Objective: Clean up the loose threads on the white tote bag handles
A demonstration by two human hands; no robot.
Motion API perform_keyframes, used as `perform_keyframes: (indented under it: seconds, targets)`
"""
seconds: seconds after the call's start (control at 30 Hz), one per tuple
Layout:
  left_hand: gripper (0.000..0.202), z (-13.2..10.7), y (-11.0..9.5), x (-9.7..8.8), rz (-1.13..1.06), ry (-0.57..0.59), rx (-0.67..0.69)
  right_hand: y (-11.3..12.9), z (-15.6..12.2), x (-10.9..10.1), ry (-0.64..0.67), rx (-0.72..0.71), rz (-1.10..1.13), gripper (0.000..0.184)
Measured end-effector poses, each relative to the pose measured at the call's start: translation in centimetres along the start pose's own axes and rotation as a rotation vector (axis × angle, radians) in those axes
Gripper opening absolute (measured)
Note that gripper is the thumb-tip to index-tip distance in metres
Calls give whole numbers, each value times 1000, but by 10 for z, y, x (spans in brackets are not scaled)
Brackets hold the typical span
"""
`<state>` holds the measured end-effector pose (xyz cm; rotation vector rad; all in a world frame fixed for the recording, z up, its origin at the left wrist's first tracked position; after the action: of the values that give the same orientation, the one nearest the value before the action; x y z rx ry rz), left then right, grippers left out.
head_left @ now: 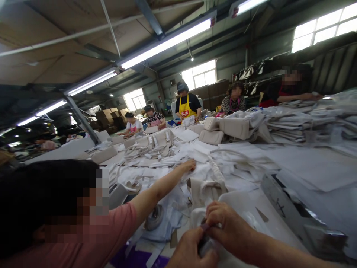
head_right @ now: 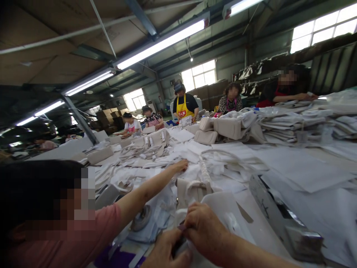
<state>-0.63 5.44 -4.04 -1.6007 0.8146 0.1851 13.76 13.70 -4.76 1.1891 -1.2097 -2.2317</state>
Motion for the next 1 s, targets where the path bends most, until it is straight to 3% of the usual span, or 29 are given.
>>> perform_keyframes:
  seconds: [0.13,0.37,0.47,0.6,0.77,0.87,0.93,1.0]
  targets:
    - [21,0,-14,-1,-133,22,-79,3,-2,-1,12,0,38,17]
    - [19,-4,-10,2,-228,43,-61,18,-3,-30,286,67,128,17]
    - [18,-2,-7,1,-210,42,-61,23,3,-38,360,78,41,15]
    - [16,-2,0,5,-158,18,-97,21,11,-33,444,12,-184,19]
    - [18,-7,0,9,-48,21,-129,16,15,-23,436,45,-383,18]
    - [20,26,-9,-23,110,-9,-53,20,14,-23,381,136,-402,13]
    - [27,72,-17,-63,177,-56,16,22,13,-23,338,233,-367,10]
    - [33,124,-26,-107,230,-92,62,20,14,-21,290,313,-326,21]
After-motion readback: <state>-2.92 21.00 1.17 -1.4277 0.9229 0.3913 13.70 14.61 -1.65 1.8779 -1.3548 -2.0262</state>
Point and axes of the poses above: each hand's wrist, its own z-axis towards the middle knuckle, its own x-axis out of the palm, y = z × x, the point moved 1 cm from there along z, towards the middle knuckle, and after that the axes turned 15 degrees about y, right-handed, at the moved point
